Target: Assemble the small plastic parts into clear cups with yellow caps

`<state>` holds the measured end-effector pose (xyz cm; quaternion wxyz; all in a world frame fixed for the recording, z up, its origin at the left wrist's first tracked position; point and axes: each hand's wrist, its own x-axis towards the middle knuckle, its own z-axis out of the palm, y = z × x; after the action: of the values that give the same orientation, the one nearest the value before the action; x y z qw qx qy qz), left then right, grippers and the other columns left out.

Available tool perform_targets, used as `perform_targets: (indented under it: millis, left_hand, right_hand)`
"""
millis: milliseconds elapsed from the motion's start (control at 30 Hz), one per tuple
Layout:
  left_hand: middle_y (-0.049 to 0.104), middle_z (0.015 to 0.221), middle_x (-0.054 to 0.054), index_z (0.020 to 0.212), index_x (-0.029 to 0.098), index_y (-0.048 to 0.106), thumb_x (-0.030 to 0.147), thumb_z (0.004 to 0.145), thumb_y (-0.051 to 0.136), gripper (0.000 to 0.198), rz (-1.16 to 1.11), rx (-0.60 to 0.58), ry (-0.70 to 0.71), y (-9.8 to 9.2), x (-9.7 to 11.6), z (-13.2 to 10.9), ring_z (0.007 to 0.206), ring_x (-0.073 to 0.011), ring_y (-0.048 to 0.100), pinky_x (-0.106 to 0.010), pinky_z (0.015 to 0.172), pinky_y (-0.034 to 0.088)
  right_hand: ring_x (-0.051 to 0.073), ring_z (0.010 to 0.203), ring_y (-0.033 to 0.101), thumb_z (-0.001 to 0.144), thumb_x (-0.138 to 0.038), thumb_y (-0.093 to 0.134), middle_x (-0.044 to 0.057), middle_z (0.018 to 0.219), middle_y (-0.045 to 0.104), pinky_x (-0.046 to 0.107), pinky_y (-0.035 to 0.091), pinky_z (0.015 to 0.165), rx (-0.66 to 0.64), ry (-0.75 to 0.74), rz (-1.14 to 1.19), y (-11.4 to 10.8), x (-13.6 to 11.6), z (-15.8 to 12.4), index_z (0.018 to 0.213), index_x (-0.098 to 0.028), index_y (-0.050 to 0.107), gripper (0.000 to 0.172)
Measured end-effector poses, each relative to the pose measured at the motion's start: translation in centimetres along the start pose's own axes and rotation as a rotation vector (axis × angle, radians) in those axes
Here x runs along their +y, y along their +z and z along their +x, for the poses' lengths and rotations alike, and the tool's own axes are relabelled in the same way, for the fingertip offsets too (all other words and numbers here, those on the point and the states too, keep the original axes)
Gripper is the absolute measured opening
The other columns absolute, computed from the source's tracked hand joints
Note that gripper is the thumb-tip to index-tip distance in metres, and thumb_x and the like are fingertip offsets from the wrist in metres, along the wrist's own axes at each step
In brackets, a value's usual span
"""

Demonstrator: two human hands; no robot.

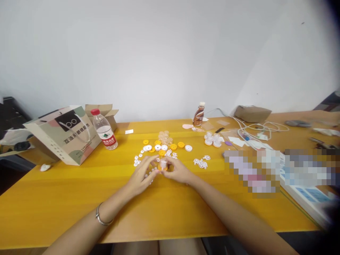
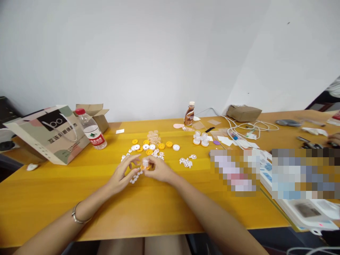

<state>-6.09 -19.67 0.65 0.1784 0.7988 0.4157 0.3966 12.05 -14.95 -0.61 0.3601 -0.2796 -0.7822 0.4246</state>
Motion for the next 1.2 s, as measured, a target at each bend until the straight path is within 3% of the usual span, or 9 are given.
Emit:
perform_targets:
  millis: [67,167,233,333,433,667,967,1200]
  left_hand:
    - [0.054,0.097,-0.008,0.115,0.019,0.046,0.030,0.084,0.043,0.033,-0.006,0.043,0.001,-0.4,-0.1,0.0,0.083,-0.0159,0.050,-0.028,0.074,0.040]
    - [0.055,0.098,-0.008,0.105,0.018,0.052,0.028,0.085,0.041,0.025,-0.012,0.111,-0.010,-1.2,-0.4,0.1,0.082,-0.0152,0.050,-0.027,0.073,0.040]
    - [0.055,0.098,-0.008,0.103,0.018,0.053,0.028,0.085,0.040,0.024,-0.002,0.145,-0.003,-1.7,-0.7,0.1,0.082,-0.0151,0.050,-0.027,0.072,0.041]
    - [0.055,0.095,-0.007,0.102,0.018,0.053,0.028,0.085,0.041,0.023,0.032,0.147,0.022,-2.0,-1.4,0.2,0.079,-0.0140,0.050,-0.026,0.070,0.040]
    - [0.055,0.094,-0.007,0.101,0.018,0.053,0.027,0.084,0.042,0.022,0.051,0.137,0.031,-2.0,-1.8,0.2,0.076,-0.0131,0.049,-0.025,0.067,0.040]
    - [0.057,0.091,-0.006,0.097,0.017,0.056,0.028,0.084,0.042,0.022,0.058,0.170,0.025,-2.1,-2.5,0.5,0.075,-0.0133,0.050,-0.026,0.068,0.040]
    - [0.059,0.088,-0.005,0.096,0.017,0.057,0.026,0.084,0.037,0.024,0.239,0.298,-0.174,-3.2,-7.3,1.2,0.078,-0.0150,0.054,-0.027,0.071,0.041]
    - [0.060,0.090,-0.006,0.091,0.017,0.057,0.026,0.080,0.042,0.021,0.397,0.190,-0.215,-3.9,-10.3,1.1,0.087,-0.0191,0.054,-0.033,0.082,0.040]
  right_hand:
    - [0.013,0.066,0.052,0.072,-0.032,0.053,0.001,0.075,0.057,0.026,0.042,0.064,0.172,0.067,0.006,-1.6,1.1,0.6,0.082,-0.018,0.051,0.017]
    - [0.015,0.073,0.055,0.072,-0.037,0.052,0.004,0.084,0.058,0.027,0.042,0.067,0.593,0.121,-0.076,-5.4,2.7,1.2,0.091,-0.018,0.044,0.028]
    - [0.017,0.079,0.054,0.070,-0.040,0.053,0.006,0.086,0.058,0.030,0.042,0.072,0.824,0.181,-0.307,-8.4,3.6,0.9,0.090,-0.018,0.045,0.030]
    - [0.023,0.094,0.049,0.067,-0.039,0.054,0.011,0.097,0.054,0.034,0.038,0.079,0.981,0.322,-0.736,-12.1,4.5,-0.2,0.089,-0.016,0.048,0.032]
    - [0.023,0.083,0.054,0.068,-0.039,0.049,0.009,0.087,0.056,0.034,0.041,0.069,0.845,0.688,-0.832,-14.0,5.2,-1.5,0.096,-0.016,0.045,0.036]
    - [0.029,0.085,0.057,0.064,-0.039,0.053,0.015,0.092,0.058,0.037,0.042,0.068,0.754,0.859,-0.877,-14.2,5.9,-2.3,0.100,-0.015,0.042,0.045]
    - [0.032,0.084,0.060,0.068,-0.039,0.054,0.019,0.092,0.060,0.040,0.043,0.067,0.815,0.860,-0.886,-14.5,6.5,-2.2,0.108,-0.014,0.030,0.053]
    - [0.030,0.078,0.060,0.072,-0.032,0.049,0.016,0.086,0.060,0.039,0.042,0.065,0.869,0.800,-0.882,-14.9,7.3,-2.0,0.106,-0.015,0.030,0.043]
